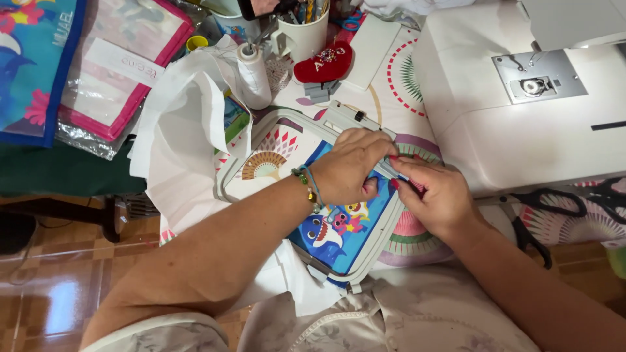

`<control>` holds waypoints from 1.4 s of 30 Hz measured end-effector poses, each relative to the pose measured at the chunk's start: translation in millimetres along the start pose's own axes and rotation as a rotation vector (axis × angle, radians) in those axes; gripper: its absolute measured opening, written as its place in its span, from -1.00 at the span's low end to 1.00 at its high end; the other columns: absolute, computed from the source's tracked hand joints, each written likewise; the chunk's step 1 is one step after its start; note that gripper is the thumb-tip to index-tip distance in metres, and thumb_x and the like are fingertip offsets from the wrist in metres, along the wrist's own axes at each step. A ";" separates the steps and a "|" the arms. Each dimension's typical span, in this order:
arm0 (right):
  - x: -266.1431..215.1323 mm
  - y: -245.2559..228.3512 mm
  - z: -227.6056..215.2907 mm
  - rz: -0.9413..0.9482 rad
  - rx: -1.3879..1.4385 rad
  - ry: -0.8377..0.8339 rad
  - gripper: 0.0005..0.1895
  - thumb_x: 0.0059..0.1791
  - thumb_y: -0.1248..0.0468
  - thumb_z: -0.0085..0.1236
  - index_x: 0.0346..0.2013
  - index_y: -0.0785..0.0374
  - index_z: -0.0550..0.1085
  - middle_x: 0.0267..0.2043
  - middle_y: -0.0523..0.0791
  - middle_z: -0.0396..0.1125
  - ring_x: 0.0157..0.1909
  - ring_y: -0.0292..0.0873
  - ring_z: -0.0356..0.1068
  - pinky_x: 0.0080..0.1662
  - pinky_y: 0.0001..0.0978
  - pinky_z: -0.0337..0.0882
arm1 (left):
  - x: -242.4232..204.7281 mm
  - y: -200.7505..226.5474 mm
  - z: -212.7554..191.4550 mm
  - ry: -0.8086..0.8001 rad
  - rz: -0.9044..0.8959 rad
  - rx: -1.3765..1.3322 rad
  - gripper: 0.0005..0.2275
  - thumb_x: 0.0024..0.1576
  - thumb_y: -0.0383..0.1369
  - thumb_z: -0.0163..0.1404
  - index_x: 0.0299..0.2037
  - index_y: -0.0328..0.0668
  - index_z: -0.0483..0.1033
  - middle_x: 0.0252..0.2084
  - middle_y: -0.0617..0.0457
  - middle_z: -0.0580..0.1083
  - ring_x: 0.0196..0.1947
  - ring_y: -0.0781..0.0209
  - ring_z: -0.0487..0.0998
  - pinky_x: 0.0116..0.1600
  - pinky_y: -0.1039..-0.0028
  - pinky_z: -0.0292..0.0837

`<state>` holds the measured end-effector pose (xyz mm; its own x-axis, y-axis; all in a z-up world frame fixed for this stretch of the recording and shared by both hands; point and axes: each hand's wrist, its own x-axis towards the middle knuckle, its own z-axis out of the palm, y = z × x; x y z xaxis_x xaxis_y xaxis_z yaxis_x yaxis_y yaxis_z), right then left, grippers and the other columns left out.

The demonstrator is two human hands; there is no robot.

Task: Preparing a fabric piece in an embroidery hoop and loading it into an embroidery machine

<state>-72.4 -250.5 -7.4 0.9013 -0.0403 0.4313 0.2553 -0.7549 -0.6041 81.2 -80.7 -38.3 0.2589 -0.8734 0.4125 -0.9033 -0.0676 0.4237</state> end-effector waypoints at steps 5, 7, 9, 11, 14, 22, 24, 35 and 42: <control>3.0 3.4 -0.1 -0.014 -0.022 -0.028 -0.72 -0.06 0.38 0.22 -0.06 0.19 0.63 -0.01 -0.03 0.55 0.06 0.07 0.51 0.02 -0.13 0.49 | 0.1 -2.7 5.5 -0.008 0.014 -0.005 -0.51 -0.17 -0.27 0.04 0.05 0.02 0.33 0.14 0.07 0.38 0.19 0.04 0.38 0.39 0.14 0.14; 6.4 -1.7 -0.2 -0.024 -0.040 -0.023 -0.73 -0.05 0.38 0.21 -0.06 0.21 0.63 -0.01 -0.02 0.55 0.05 0.08 0.51 0.01 -0.12 0.50 | 1.1 -7.9 8.8 0.009 0.022 -0.005 -0.52 -0.17 -0.25 0.04 0.04 0.02 0.33 0.12 0.08 0.39 0.18 0.05 0.39 0.38 0.15 0.15; 2.7 -2.2 -1.1 -0.018 -0.059 -0.030 -0.74 -0.04 0.37 0.21 -0.06 0.22 0.63 -0.01 0.00 0.55 0.05 0.10 0.51 0.00 -0.11 0.50 | -0.5 -9.0 15.8 0.022 0.024 -0.023 -0.52 -0.17 -0.24 0.05 0.03 0.02 0.34 0.11 0.09 0.40 0.17 0.06 0.40 0.38 0.16 0.16; 0.5 0.7 -0.1 -0.047 -0.108 -0.036 -0.75 0.00 0.31 0.20 -0.03 0.17 0.63 0.03 -0.05 0.54 0.07 0.07 0.51 0.06 -0.15 0.50 | -0.2 -12.5 16.0 0.036 0.047 -0.008 -0.54 -0.18 -0.24 0.06 0.00 0.01 0.35 0.06 0.07 0.42 0.16 0.04 0.41 0.36 0.15 0.19; 0.2 -5.1 -0.9 -0.035 -0.142 -0.061 -0.72 0.03 0.28 0.18 0.04 0.19 0.60 0.05 -0.01 0.52 0.07 0.14 0.49 0.03 -0.04 0.50 | 0.1 -16.0 14.2 0.053 0.079 -0.018 -0.50 -0.21 -0.23 0.08 0.01 0.01 0.38 0.04 0.03 0.44 0.14 -0.01 0.44 0.32 0.10 0.24; -9.7 1.9 0.4 -0.012 -0.252 -0.084 -0.67 0.02 0.20 0.11 0.09 0.01 0.55 0.04 -0.11 0.53 0.04 0.07 0.50 0.03 -0.04 0.50 | -6.5 5.8 1.6 0.117 0.192 0.005 -0.40 -0.08 -0.24 0.03 0.24 -0.22 0.39 0.13 -0.18 0.48 0.17 -0.20 0.44 0.29 -0.01 0.26; -3.4 8.6 1.2 -0.055 -0.230 -0.038 -0.71 0.01 0.21 0.15 0.02 0.07 0.58 0.02 -0.12 0.54 0.03 0.05 0.51 0.02 -0.09 0.51 | -1.2 3.6 -1.9 0.110 0.166 0.048 -0.40 -0.10 -0.25 0.07 0.24 -0.17 0.41 0.14 -0.10 0.48 0.20 -0.09 0.42 0.34 0.05 0.22; -1.5 1.1 3.2 -0.154 -0.234 -0.012 -0.79 0.04 0.27 0.15 -0.06 0.16 0.63 -0.02 -0.05 0.55 0.01 0.05 0.53 -0.01 -0.14 0.53 | 1.4 -13.0 17.0 0.095 0.145 0.027 -0.56 -0.20 -0.14 0.06 -0.03 0.25 0.43 -0.11 0.27 0.46 0.09 0.22 0.41 0.33 0.24 0.20; 2.8 1.5 6.2 -0.090 -0.360 0.060 -0.68 0.03 0.18 0.18 0.09 0.06 0.57 -0.06 -0.12 0.54 -0.07 0.03 0.53 -0.05 -0.11 0.54 | 0.1 4.9 -19.4 0.109 0.135 -0.011 -0.36 -0.16 -0.26 0.00 0.26 -0.07 0.36 -0.05 -0.02 0.53 0.06 -0.05 0.48 0.27 0.04 0.28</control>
<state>-67.3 -247.7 -11.3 0.8563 0.0063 0.5165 0.1833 -0.9386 -0.2923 83.5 -71.7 -20.5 0.1716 -0.8166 0.5511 -0.9289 0.0523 0.3667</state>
